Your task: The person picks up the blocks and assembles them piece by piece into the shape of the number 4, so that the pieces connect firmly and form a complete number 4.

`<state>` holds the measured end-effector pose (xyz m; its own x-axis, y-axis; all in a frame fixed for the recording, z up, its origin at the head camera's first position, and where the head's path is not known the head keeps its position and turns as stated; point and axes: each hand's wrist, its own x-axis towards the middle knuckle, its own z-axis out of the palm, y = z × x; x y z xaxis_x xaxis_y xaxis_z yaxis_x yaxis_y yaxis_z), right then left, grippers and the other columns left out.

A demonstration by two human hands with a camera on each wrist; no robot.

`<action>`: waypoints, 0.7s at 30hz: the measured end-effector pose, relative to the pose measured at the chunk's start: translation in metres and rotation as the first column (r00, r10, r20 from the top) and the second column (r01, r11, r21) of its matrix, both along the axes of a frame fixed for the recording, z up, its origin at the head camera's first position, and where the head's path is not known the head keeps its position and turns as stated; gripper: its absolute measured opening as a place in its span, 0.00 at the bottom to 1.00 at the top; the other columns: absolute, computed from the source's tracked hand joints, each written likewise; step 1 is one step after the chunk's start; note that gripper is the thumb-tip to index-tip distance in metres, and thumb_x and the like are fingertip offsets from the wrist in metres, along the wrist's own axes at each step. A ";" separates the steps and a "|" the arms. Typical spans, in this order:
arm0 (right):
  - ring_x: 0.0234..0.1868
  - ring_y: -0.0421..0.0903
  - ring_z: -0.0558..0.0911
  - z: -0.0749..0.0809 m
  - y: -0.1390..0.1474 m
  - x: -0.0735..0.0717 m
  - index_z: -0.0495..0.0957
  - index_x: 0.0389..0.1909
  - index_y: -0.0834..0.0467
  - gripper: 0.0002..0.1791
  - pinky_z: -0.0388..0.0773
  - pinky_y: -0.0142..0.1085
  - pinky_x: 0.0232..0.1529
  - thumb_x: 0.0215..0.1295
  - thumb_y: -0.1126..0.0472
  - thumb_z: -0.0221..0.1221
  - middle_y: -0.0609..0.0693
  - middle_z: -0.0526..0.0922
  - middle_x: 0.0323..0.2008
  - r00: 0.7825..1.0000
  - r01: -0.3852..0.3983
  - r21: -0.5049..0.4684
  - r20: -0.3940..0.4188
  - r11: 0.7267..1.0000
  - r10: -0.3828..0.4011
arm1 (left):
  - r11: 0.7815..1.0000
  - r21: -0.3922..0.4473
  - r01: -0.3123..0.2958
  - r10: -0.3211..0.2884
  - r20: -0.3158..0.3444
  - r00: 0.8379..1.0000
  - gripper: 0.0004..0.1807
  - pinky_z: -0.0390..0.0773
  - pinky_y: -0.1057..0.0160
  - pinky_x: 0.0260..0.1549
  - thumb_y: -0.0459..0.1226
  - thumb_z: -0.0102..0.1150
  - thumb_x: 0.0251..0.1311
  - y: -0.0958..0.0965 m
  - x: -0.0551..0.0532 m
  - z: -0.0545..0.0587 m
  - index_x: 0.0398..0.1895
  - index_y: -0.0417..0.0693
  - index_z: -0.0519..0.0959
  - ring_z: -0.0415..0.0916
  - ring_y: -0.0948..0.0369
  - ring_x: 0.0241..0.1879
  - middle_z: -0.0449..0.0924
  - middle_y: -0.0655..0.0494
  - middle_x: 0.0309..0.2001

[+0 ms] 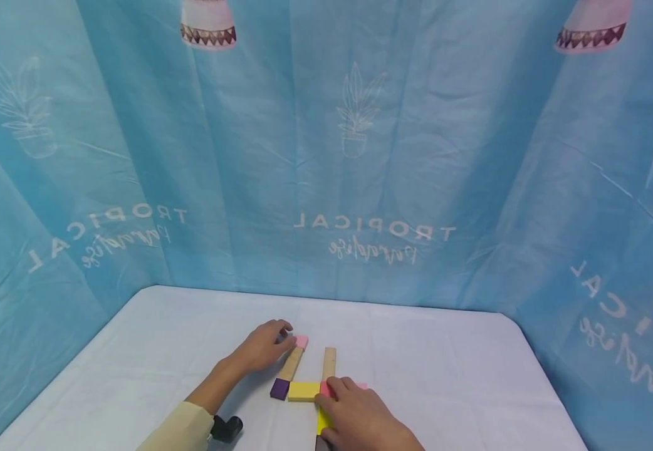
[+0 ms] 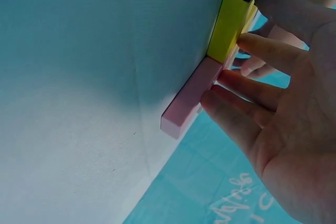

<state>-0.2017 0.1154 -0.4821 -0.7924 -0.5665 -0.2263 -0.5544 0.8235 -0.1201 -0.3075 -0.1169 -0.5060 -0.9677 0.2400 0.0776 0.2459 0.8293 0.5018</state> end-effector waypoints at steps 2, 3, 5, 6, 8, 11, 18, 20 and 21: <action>0.49 0.43 0.71 0.000 0.001 0.000 0.74 0.57 0.33 0.25 0.78 0.50 0.46 0.58 0.36 0.61 0.43 0.70 0.59 1.000 0.001 -0.009 -0.001 1.000 -0.001 | 1.000 0.005 -0.001 0.001 -0.003 1.000 0.21 0.76 0.52 0.45 0.51 0.54 0.66 -0.001 0.000 -0.001 0.53 0.47 0.76 0.74 0.57 0.43 0.76 0.53 0.43; 0.49 0.43 0.71 0.000 0.001 0.000 0.74 0.57 0.33 0.25 0.78 0.50 0.46 0.58 0.35 0.60 0.43 0.70 0.59 1.000 0.004 -0.012 -0.001 1.000 -0.004 | 1.000 0.008 -0.001 0.001 -0.003 1.000 0.21 0.76 0.52 0.45 0.51 0.54 0.66 -0.002 0.000 -0.001 0.53 0.47 0.76 0.74 0.57 0.43 0.76 0.53 0.43; 0.49 0.43 0.71 -0.001 0.002 0.000 0.74 0.57 0.33 0.25 0.78 0.50 0.45 0.58 0.35 0.60 0.43 0.71 0.59 1.000 0.007 -0.019 -0.003 1.000 -0.008 | 1.000 0.011 0.000 0.000 -0.003 1.000 0.21 0.76 0.52 0.45 0.51 0.54 0.66 -0.002 0.000 -0.002 0.53 0.47 0.76 0.74 0.58 0.42 0.76 0.53 0.43; 0.48 0.43 0.71 -0.001 0.002 0.000 0.74 0.57 0.33 0.25 0.78 0.50 0.45 0.58 0.35 0.60 0.43 0.71 0.59 1.000 0.011 -0.024 0.001 1.000 -0.011 | 1.000 0.012 0.000 0.000 -0.003 1.000 0.21 0.76 0.52 0.45 0.51 0.54 0.66 -0.002 0.000 -0.002 0.53 0.46 0.76 0.74 0.58 0.42 0.76 0.53 0.43; 0.48 0.42 0.71 -0.002 0.003 0.000 0.75 0.57 0.34 0.24 0.78 0.50 0.45 0.59 0.35 0.59 0.43 0.71 0.58 1.000 0.011 -0.034 -0.002 0.999 -0.011 | 1.000 0.009 0.001 0.000 -0.004 1.000 0.21 0.76 0.53 0.45 0.51 0.54 0.66 -0.002 -0.001 -0.002 0.53 0.46 0.76 0.74 0.58 0.42 0.76 0.53 0.43; 0.50 0.42 0.71 -0.002 0.005 0.000 0.75 0.56 0.34 0.23 0.78 0.49 0.47 0.60 0.36 0.59 0.43 0.71 0.59 1.000 0.008 -0.057 -0.004 0.998 -0.008 | 1.000 0.013 0.002 -0.002 -0.003 1.000 0.21 0.77 0.52 0.44 0.50 0.55 0.65 -0.002 -0.001 -0.002 0.53 0.46 0.76 0.74 0.57 0.42 0.76 0.52 0.43; 0.55 0.42 0.73 0.003 0.012 0.003 0.74 0.58 0.37 0.22 0.77 0.47 0.50 0.63 0.42 0.59 0.43 0.72 0.61 0.999 -0.001 -0.112 -0.043 0.994 -0.004 | 1.000 -0.001 0.005 -0.005 -0.002 1.000 0.21 0.77 0.52 0.45 0.50 0.56 0.65 -0.003 0.000 -0.001 0.53 0.47 0.76 0.75 0.57 0.43 0.76 0.53 0.43; 0.57 0.43 0.73 0.007 0.014 0.003 0.73 0.60 0.37 0.23 0.77 0.48 0.49 0.63 0.42 0.59 0.44 0.71 0.62 0.998 0.006 -0.126 -0.055 0.992 -0.013 | 1.000 -0.007 0.007 -0.007 -0.018 1.000 0.20 0.77 0.52 0.45 0.49 0.56 0.65 -0.004 0.001 0.000 0.53 0.47 0.76 0.75 0.56 0.44 0.76 0.53 0.44; 0.57 0.43 0.73 0.008 0.015 0.003 0.73 0.60 0.37 0.24 0.77 0.49 0.49 0.63 0.42 0.59 0.44 0.71 0.62 0.998 0.014 -0.130 -0.055 0.991 -0.021 | 1.000 -0.005 0.005 -0.006 -0.028 1.000 0.20 0.77 0.51 0.46 0.49 0.56 0.64 -0.005 0.002 0.000 0.53 0.47 0.76 0.75 0.55 0.45 0.77 0.52 0.44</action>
